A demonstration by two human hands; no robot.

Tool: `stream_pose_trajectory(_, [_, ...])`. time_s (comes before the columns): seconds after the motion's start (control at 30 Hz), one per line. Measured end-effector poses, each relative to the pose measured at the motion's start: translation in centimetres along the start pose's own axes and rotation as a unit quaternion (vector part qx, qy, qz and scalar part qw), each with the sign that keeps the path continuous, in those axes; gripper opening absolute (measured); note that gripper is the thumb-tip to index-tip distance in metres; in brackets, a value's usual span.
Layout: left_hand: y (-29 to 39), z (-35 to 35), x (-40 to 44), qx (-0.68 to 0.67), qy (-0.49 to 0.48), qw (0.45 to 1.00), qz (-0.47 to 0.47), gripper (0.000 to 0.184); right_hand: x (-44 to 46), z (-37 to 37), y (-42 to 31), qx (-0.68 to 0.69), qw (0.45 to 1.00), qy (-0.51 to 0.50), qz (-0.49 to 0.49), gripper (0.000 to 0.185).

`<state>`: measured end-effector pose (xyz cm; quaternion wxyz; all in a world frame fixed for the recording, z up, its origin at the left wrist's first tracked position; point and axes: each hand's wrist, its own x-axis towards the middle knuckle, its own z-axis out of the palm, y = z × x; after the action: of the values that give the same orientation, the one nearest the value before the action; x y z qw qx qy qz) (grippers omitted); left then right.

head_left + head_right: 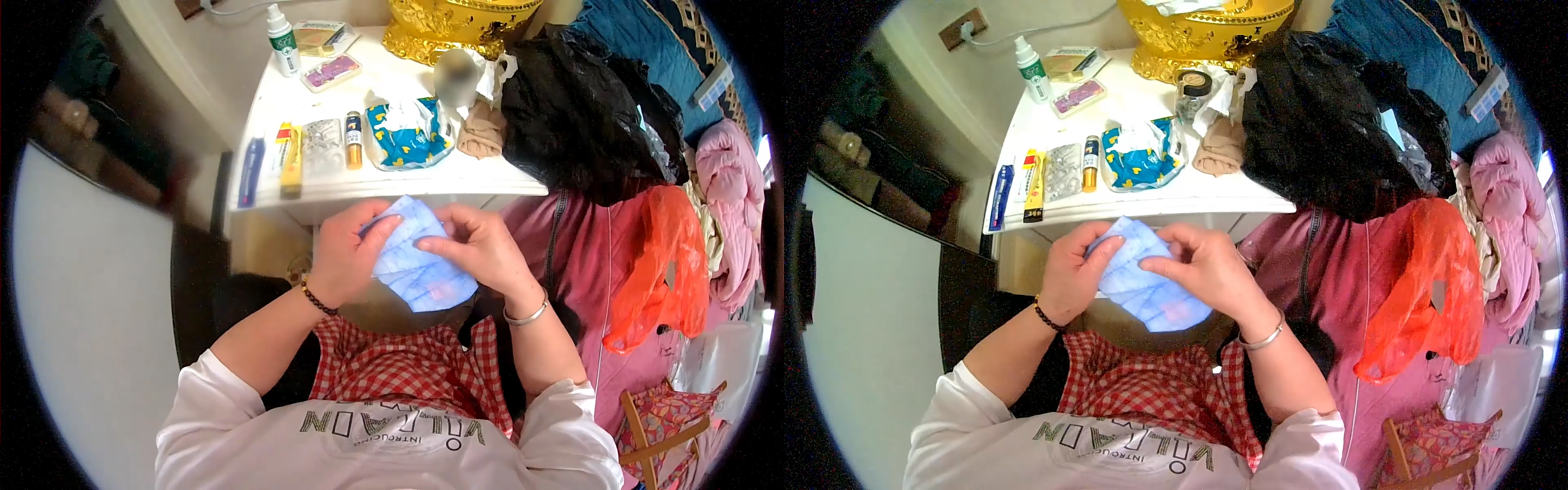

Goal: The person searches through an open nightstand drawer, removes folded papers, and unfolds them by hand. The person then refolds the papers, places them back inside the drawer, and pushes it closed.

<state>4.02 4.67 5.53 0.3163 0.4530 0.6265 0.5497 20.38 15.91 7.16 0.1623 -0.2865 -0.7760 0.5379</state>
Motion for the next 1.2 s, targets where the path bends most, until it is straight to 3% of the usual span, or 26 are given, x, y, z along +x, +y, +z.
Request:
stream_pose_trajectory(0.23, [0.2, -1.0, 0.3, -0.04, 0.019, 0.999, -0.018, 0.018, 0.1, -0.9, 0.4, 0.019, 0.999, -0.036, 0.008, 0.026])
stream_pose_trajectory(0.47, [-0.6, -2.5, 0.5, 0.024, 0.082, 0.995, 0.059, 0.017, 0.2, -2.2, 0.0, 0.0, 0.998, -0.06, 0.022, 0.016])
stream_pose_trajectory(0.57, [-0.2, -3.0, 0.3, -0.016, 0.069, 0.997, -0.002, 0.018, 0.1, -2.3, -0.3, -0.003, 0.998, -0.051, 0.033, 0.013])
stream_pose_trajectory(0.63, [-0.9, -3.1, 0.6, 0.034, 0.101, 0.989, 0.099, 0.02, 0.0, -2.3, -0.3, -0.004, 0.999, -0.041, 0.029, 0.012])
stream_pose_trajectory(0.67, [-0.8, -3.1, 0.4, 0.034, 0.101, 0.989, 0.1, 0.02, 0.0, -2.3, -0.3, -0.003, 0.999, -0.032, 0.029, 0.013])
stream_pose_trajectory(0.73, [0.2, -3.2, 0.0, -0.037, 0.081, 0.996, -0.003, 0.022, 0.0, -2.2, -0.2, -0.003, 0.999, -0.021, 0.028, 0.014])
stream_pose_trajectory(0.83, [0.0, -3.3, 0.1, -0.001, 0.092, 0.995, 0.025, 0.022, 0.3, -2.0, 0.6, -0.021, 1.0, -0.012, 0.003, 0.014])
stream_pose_trajectory(0.9, [0.4, -3.0, 0.1, -0.031, 0.105, 0.994, 0.007, 0.022, 0.5, -1.8, 0.9, -0.11, 0.979, 0.08, -0.15, 0.014])
stream_pose_trajectory(0.93, [0.5, -2.9, 0.2, -0.061, 0.118, 0.991, -0.013, 0.022, 0.5, -1.7, 0.7, -0.111, 0.979, 0.081, -0.151, 0.014])
stream_pose_trajectory(1.0, [-0.3, -2.9, 0.6, -0.073, 0.128, 0.989, 0.007, 0.02, 0.4, -1.5, 0.4, 0.001, 0.996, 0.086, -0.034, 0.016])
stream_pose_trajectory(1.13, [-1.2, -2.5, 1.1, -0.1, 0.125, 0.987, 0.013, 0.016, 0.1, -1.1, 0.2, 0.021, 0.995, 0.073, -0.059, 0.018])
stream_pose_trajectory(1.2, [-1.0, -2.9, 0.9, -0.11, 0.114, 0.987, -0.015, 0.015, -0.1, -1.1, -0.5, -0.055, 0.995, 0.078, -0.044, 0.019])
